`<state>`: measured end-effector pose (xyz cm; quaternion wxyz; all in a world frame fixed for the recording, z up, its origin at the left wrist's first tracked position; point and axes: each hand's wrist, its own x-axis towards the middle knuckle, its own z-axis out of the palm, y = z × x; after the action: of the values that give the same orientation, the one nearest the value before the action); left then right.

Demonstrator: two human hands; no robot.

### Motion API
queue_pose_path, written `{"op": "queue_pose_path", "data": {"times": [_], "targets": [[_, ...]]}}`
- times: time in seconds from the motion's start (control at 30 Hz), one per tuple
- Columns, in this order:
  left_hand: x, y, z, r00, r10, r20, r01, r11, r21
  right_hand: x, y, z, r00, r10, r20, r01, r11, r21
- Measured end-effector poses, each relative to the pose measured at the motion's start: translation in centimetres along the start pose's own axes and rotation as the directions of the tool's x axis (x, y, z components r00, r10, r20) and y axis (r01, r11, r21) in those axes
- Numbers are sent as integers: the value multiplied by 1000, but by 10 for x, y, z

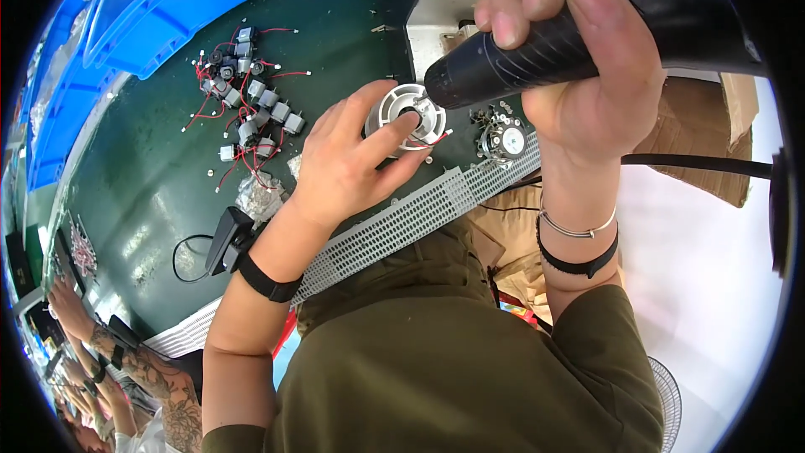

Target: Assembling small circular electronic components into housings using an electric screwdriver at a factory workbench.

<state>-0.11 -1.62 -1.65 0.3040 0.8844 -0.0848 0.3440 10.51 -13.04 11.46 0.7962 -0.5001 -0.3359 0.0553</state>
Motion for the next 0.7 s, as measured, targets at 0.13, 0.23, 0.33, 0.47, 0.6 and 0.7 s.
{"op": "queue_pose_path", "data": {"times": [0.13, 0.23, 0.33, 0.47, 0.6, 0.7], "targets": [[1, 1, -2, 999, -10, 31, 11, 1000, -21, -5, -8, 16, 994, 73, -75, -78, 994, -73], [-2, -1, 0, 999, -26, 41, 27, 999, -20, -6, -9, 20, 985, 117, -128, -129, 987, -95], [-1, 2, -2, 998, -56, 39, 59, 996, -64, -4, -5, 11, 998, 23, -60, -24, 1000, -13], [5, 7, -20, 973, -228, -36, 191, 884, -427, 6, 10, -12, 954, -247, 167, 267, 957, -110], [17, 9, -21, 975, -195, -109, 188, 980, -67, 5, 7, -13, 966, -193, 170, 210, 973, -92], [24, 11, -18, 987, -159, -17, 159, 986, 43, 5, -3, -8, 974, -144, 173, 160, 984, -82]]}}
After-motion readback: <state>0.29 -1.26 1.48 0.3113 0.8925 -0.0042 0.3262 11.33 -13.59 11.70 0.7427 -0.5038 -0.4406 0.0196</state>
